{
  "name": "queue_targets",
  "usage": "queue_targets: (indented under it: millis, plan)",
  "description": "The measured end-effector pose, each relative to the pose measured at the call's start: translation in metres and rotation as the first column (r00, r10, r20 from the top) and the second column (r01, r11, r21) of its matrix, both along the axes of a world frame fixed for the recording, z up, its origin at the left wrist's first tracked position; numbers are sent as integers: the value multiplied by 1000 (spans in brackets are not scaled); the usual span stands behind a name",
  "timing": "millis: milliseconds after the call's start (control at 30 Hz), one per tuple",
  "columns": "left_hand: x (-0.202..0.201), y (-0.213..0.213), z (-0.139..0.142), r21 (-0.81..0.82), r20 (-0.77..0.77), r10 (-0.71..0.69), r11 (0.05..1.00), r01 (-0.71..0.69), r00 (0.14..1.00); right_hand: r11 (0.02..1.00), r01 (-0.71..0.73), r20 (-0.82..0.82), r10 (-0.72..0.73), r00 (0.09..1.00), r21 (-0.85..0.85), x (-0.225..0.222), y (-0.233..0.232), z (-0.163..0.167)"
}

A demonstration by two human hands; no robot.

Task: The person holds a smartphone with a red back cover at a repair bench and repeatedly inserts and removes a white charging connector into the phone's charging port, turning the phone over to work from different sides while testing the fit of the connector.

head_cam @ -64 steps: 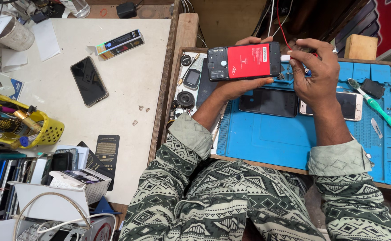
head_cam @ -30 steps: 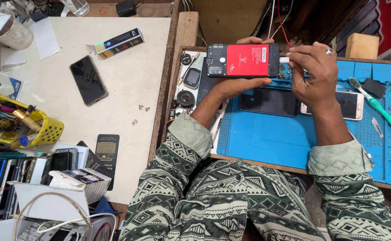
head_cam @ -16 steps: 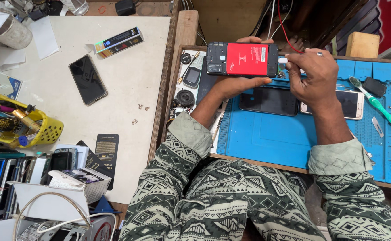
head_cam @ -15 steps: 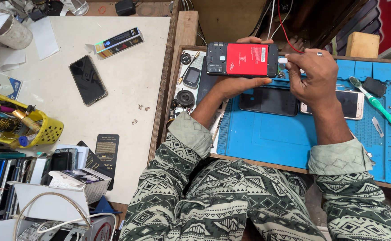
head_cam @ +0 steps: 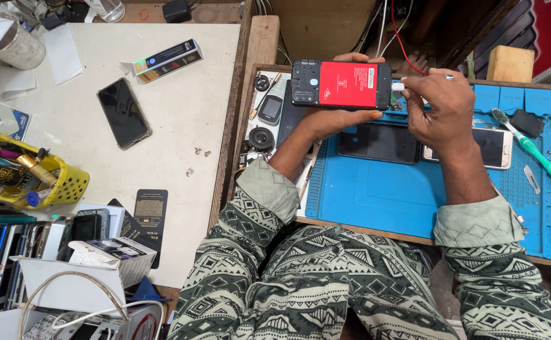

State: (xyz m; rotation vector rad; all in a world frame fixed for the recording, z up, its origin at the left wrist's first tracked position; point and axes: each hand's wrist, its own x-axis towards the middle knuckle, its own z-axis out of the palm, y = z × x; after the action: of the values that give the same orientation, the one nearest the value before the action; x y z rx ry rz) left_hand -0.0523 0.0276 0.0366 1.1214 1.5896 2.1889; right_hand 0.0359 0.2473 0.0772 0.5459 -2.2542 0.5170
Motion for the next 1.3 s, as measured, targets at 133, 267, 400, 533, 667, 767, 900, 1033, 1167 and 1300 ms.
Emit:
queue_targets:
  millis: [133, 267, 400, 533, 667, 767, 900, 1033, 1167, 1300]
  plan:
    - [1, -1, 1, -10, -6, 4, 1000, -4, 1000, 1000, -16, -12, 16, 1000, 14, 0, 0, 2]
    - [1, -2, 3, -13, 18, -8, 1000, 8, 1000, 1000, -8, 13, 8, 1000, 17, 0, 1, 3]
    - [2, -2, 3, -8, -3, 10, 1000, -10, 1000, 1000, -3, 5, 3, 1000, 26, 0, 1, 2]
    - [1, -1, 3, -3, 0, 3, 1000, -3, 1000, 999, 4, 1, -5, 1000, 43, 0, 2, 2]
    - [1, -1, 2, 44, 44, -26, 999, 24, 999, 1000, -2, 7, 2, 1000, -9, 0, -2, 3]
    - [2, -1, 2, 110, 114, -61, 993, 49, 992, 996, -9, 60, 14, 998, -84, 0, -6, 3]
    - [3, -3, 1, 129, 198, -93, 989, 68, 976, 992, -14, 86, 25, 996, -124, 0, -10, 7]
    - [1, 0, -2, 127, 160, -60, 991, 40, 985, 992, -6, 87, 17, 996, -125, 0, -12, 10]
    - [-1, -1, -5, 145, 91, -32, 989, 18, 995, 989, 3, 97, 12, 995, -149, -1, -14, 11]
    - [2, 0, -5, 126, 130, -12, 992, -4, 991, 988, 9, 89, 5, 996, -156, 1, -17, 11]
